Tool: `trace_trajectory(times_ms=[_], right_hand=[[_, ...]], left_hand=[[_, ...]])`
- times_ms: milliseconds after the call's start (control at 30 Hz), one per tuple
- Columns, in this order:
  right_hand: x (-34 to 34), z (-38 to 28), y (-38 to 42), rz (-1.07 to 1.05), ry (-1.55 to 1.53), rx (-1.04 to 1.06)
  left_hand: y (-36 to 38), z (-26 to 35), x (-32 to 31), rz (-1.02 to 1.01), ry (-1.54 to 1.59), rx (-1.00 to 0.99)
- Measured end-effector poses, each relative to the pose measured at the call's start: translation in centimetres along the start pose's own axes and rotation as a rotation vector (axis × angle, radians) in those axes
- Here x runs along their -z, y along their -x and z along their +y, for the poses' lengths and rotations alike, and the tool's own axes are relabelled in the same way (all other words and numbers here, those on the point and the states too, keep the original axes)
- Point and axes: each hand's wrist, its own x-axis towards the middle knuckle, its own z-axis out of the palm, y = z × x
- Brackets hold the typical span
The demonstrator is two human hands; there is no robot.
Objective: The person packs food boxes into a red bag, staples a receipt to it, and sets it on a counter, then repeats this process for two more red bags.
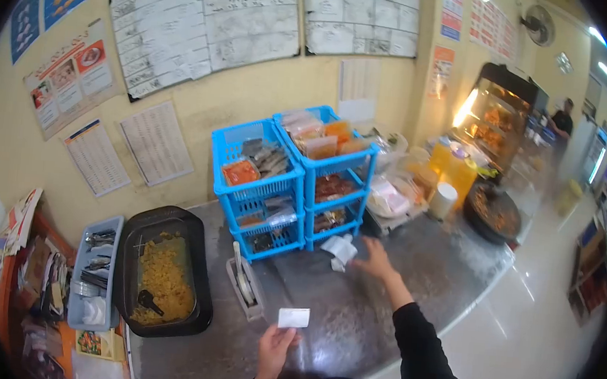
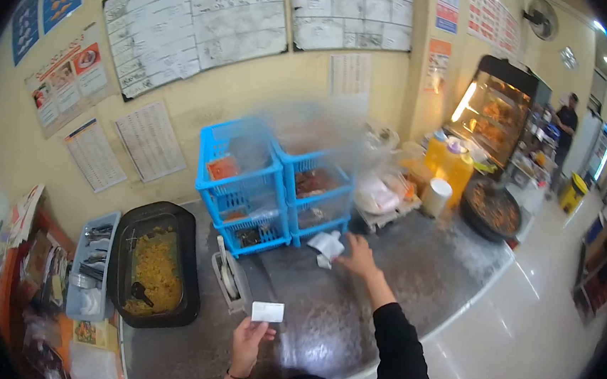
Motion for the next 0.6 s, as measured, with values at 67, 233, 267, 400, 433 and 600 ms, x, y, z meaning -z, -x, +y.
trace_trajectory(times_ms=[67, 233, 267, 400, 433, 600], right_hand=[[-2.9, 0.7, -1.7, -0.105, 0.134, 0.081], [-7.6, 2.8, -5.0, -0.342, 0.209, 0.134], [-8.3, 3.2, -5.2, -0.365, 0.279, 0.133], [-9.8, 3.7, -4.9, -0.068, 0.072, 0.234], [-9.8, 3.5, -5.0, -0.099, 0.049, 0.234], [-11.6, 6.0, -4.7, 0.017, -0.015, 0.360]], left_hand=[[-0.3, -0.7, -0.2, 0.114, 0.154, 0.033], [-1.0, -2.2, -0.8, 0.157, 0.448, 0.011], [-1.2, -1.8, -1.7, 0.185, 0.429, -0.014], [-1.1, -0.6, -3.6, 0.214, 0.393, -0.096], [-1.1, -0.4, -3.9, 0.217, 0.378, -0.097], [-0.9, -0.3, -4.6, 0.212, 0.349, -0.109]])
